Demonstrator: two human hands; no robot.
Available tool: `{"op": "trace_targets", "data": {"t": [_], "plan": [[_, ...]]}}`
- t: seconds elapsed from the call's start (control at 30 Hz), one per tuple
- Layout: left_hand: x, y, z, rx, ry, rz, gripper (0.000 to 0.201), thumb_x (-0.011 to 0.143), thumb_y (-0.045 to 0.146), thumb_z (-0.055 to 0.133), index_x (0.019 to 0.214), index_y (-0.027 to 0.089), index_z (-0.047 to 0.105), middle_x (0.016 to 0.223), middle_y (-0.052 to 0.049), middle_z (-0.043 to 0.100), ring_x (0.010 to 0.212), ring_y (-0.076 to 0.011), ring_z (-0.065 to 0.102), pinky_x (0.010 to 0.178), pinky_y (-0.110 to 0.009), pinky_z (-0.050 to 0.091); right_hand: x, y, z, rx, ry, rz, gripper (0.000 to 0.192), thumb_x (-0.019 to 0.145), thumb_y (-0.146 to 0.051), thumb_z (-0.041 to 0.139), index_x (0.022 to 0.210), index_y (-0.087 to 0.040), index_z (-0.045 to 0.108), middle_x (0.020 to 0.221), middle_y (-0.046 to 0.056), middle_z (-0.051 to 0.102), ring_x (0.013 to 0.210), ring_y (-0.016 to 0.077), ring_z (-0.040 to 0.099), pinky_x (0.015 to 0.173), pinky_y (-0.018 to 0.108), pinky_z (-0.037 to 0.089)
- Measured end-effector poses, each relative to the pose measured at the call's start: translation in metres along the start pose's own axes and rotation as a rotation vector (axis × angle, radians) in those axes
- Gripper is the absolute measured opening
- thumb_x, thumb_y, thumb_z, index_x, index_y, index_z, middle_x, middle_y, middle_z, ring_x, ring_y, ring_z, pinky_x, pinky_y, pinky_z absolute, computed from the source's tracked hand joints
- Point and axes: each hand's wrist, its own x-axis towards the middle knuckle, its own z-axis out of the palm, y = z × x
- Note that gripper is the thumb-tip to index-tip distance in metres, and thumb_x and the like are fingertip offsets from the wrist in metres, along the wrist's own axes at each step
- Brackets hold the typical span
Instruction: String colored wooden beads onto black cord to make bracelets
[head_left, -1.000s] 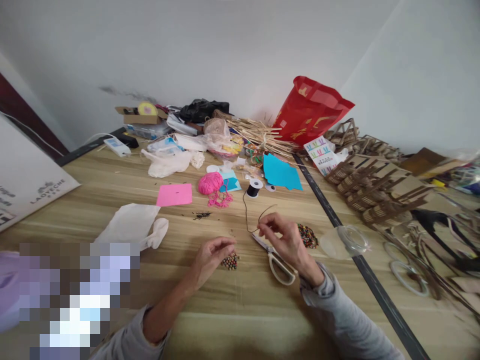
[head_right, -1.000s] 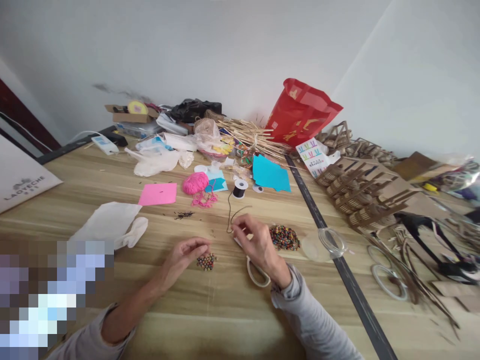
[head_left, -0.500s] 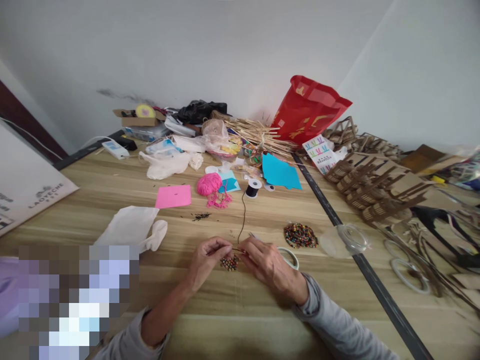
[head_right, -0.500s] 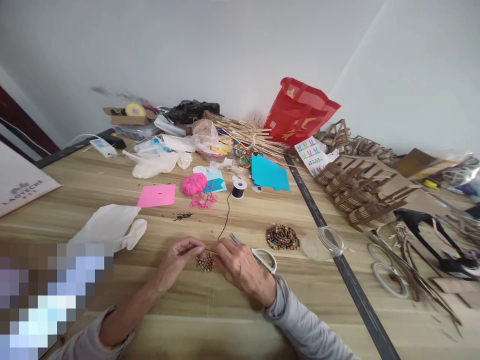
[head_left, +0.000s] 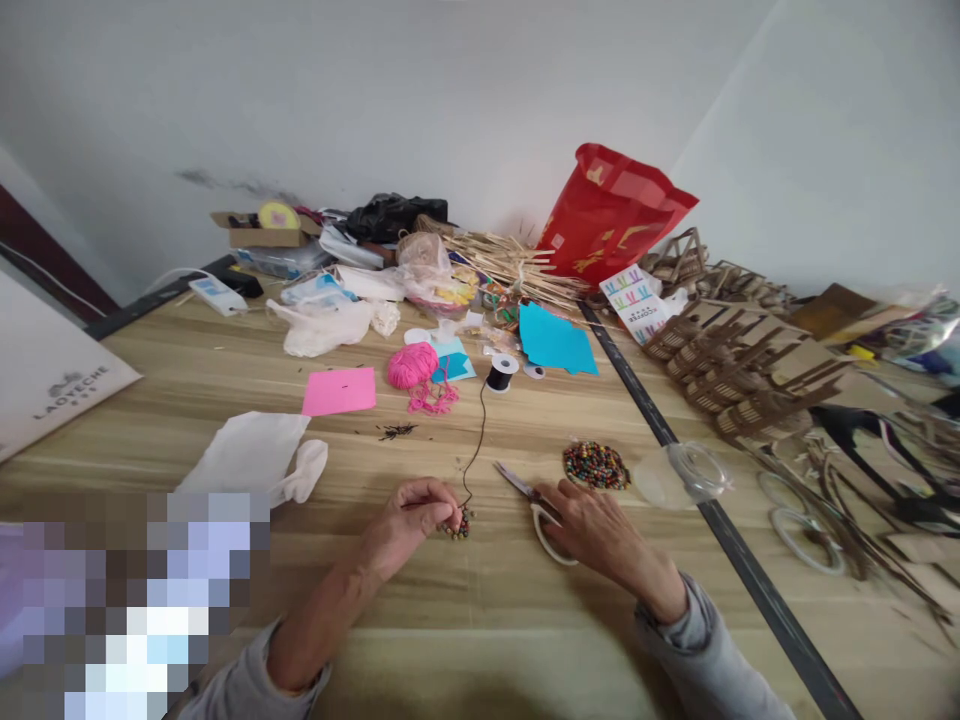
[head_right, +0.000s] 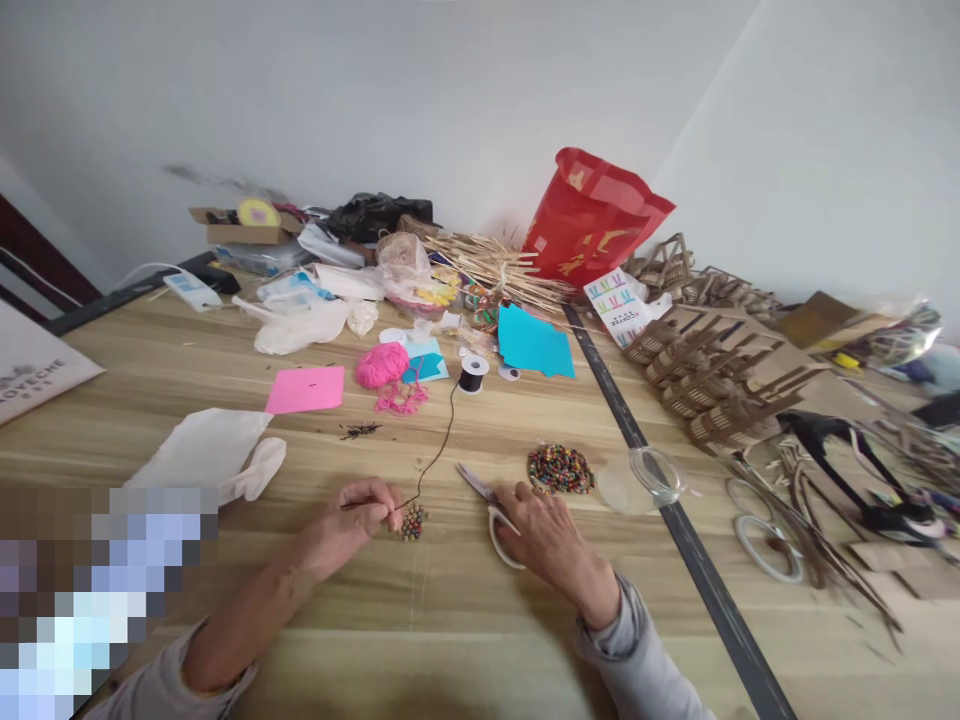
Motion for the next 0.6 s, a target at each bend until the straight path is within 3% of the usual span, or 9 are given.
{"op": "trace_targets", "data": {"t": [0.1, 0.23, 0.33, 0.53, 0.6], "plan": [[0.001, -0.001, -0.002, -0.022, 0.023, 0.017, 0.021, 0.062, 0.032, 0.080, 0.062, 0.014, 0.069, 0.061, -0.003, 0.065, 0.061, -0.0143, 0.057, 0.062, -0.027, 0.042, -0.008, 0.001, 0.004, 0.023, -0.021, 0.039, 0.031, 0.085, -0.022, 0.054, 0.116, -0.025, 0.055, 0.092, 0.005, 0.063, 0.073, 0.0175, 0.061, 0.056, 0.025, 0.038], [0.003, 0.000, -0.003, -0.054, 0.059, 0.023, 0.019, 0.061, 0.029, 0.081, 0.064, 0.014, 0.070, 0.061, -0.002, 0.065, 0.062, -0.0134, 0.057, 0.063, -0.026, 0.042, -0.023, 0.012, 0.004, 0.108, -0.074, -0.014, 0.037, 0.080, -0.013, 0.054, 0.115, -0.026, 0.057, 0.097, 0.005, 0.061, 0.090, 0.0202, 0.060, 0.067, 0.026, 0.042], [0.005, 0.000, -0.004, -0.069, 0.083, 0.027, 0.016, 0.061, 0.025, 0.081, 0.065, 0.014, 0.070, 0.060, -0.002, 0.065, 0.062, -0.0129, 0.057, 0.063, -0.025, 0.043, -0.034, 0.011, -0.001, 0.192, -0.114, -0.072, 0.043, 0.079, -0.010, 0.055, 0.118, -0.029, 0.056, 0.099, 0.005, 0.060, 0.092, 0.0201, 0.059, 0.073, 0.028, 0.043], [0.007, 0.000, -0.006, -0.039, 0.110, 0.050, 0.015, 0.060, 0.024, 0.080, 0.065, 0.014, 0.070, 0.061, -0.002, 0.064, 0.062, -0.0133, 0.058, 0.063, -0.026, 0.044, -0.042, -0.041, -0.015, 0.268, -0.192, -0.296, 0.039, 0.077, -0.010, 0.058, 0.111, -0.029, 0.057, 0.100, 0.003, 0.061, 0.089, 0.0202, 0.059, 0.068, 0.027, 0.043], [0.006, 0.001, -0.005, 0.000, 0.113, 0.056, 0.016, 0.059, 0.025, 0.080, 0.064, 0.014, 0.070, 0.060, -0.002, 0.064, 0.061, -0.0137, 0.057, 0.062, -0.027, 0.043, -0.039, -0.058, -0.023, 0.273, -0.176, -0.388, 0.042, 0.078, -0.014, 0.061, 0.117, -0.027, 0.054, 0.101, 0.005, 0.062, 0.090, 0.0209, 0.058, 0.068, 0.027, 0.043]]}}
